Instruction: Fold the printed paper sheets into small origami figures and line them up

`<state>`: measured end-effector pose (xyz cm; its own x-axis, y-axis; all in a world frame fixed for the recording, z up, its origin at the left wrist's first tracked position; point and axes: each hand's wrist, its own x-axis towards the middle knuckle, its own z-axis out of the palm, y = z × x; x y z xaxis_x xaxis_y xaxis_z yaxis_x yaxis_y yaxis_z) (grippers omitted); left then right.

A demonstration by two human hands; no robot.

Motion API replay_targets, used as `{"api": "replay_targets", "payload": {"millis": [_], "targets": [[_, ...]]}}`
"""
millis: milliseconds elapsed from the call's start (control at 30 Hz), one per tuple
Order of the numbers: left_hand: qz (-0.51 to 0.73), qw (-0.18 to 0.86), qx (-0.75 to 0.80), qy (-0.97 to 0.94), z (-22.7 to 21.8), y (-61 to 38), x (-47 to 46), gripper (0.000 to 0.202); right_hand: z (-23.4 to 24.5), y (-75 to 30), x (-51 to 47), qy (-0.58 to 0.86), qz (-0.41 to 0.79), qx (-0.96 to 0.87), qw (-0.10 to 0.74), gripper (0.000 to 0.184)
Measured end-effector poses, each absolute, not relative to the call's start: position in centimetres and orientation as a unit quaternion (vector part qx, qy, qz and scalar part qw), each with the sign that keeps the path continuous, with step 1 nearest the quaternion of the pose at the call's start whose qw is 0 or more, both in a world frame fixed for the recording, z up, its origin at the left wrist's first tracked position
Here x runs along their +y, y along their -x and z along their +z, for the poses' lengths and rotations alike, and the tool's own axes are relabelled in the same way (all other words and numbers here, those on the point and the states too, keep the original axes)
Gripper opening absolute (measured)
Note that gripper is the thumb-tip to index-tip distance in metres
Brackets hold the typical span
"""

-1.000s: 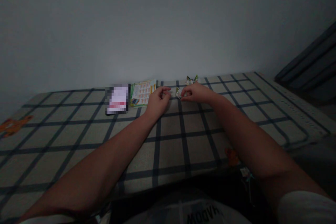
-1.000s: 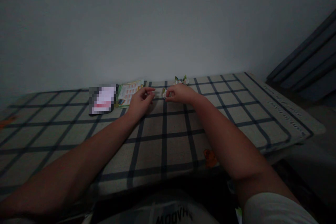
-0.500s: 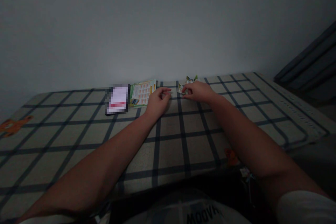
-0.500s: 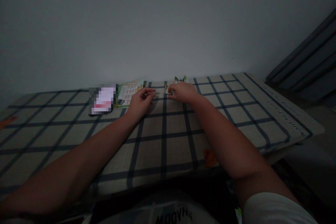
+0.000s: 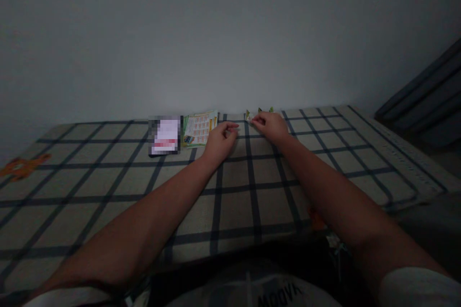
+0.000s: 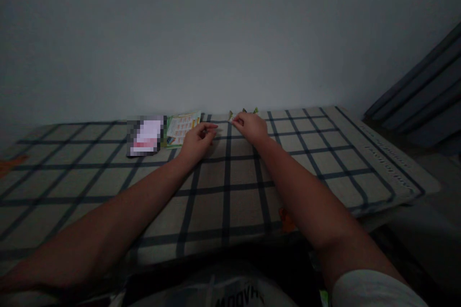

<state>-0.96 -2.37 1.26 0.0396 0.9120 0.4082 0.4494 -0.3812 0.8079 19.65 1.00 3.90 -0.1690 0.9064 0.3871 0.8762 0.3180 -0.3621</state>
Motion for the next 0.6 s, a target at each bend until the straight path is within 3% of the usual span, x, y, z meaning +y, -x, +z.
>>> {"api": "replay_targets", "payload": {"millis": [600], "targets": [[0.482, 0.244, 0.491, -0.684, 2.0, 1.2, -3.0, 0.023, 3.3, -18.3, 1.9, 0.62, -0.056, -0.756, 0.204, 0.032]]}}
